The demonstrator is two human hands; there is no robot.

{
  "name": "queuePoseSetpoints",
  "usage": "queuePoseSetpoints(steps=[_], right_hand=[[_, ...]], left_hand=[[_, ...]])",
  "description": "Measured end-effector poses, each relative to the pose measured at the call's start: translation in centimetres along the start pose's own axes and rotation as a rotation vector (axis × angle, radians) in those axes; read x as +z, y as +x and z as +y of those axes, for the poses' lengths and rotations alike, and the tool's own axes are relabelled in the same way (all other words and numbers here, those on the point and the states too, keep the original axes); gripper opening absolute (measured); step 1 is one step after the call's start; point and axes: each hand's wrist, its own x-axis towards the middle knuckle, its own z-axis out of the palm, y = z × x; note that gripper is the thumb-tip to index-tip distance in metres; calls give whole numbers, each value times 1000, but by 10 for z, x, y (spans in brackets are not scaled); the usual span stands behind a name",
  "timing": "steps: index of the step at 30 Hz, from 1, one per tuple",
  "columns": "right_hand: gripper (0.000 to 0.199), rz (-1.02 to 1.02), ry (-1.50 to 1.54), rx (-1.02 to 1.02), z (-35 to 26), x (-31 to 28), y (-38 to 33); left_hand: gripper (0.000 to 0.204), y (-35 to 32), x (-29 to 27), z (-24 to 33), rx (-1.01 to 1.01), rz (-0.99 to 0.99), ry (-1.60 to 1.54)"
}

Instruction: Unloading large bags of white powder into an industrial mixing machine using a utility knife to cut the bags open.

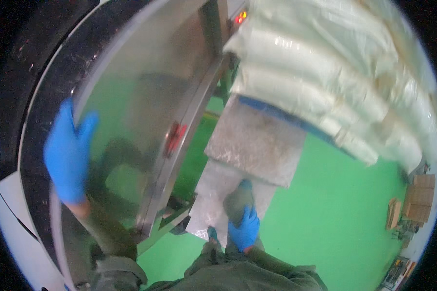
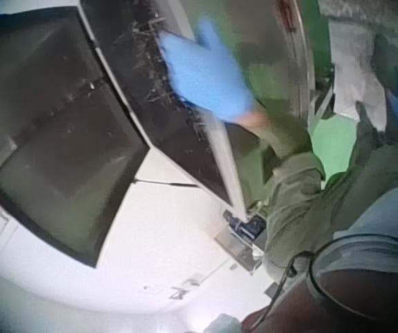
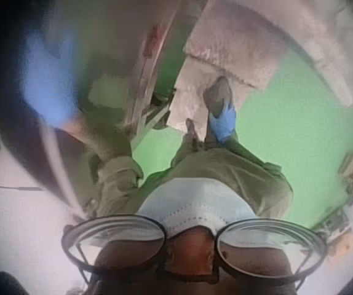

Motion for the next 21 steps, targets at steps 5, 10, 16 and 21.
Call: queuePoseSetpoints(steps=[5,10,16,21], right_hand=[[57,-407,310,581,43,-42,39],[58,-599,116,201,-43,-187,88],[61,-39,422,31,-121,-349,178],[44,558,346,-265,-177,-529,284]], left_hand=[[61,21,-49,17,-60,-49,-3],[64,18,-79,-10,-199,-225,-76],[66,19,-53,-8,-202,-224,-34],[68,43,-34,-12,-218,-324,-19]])
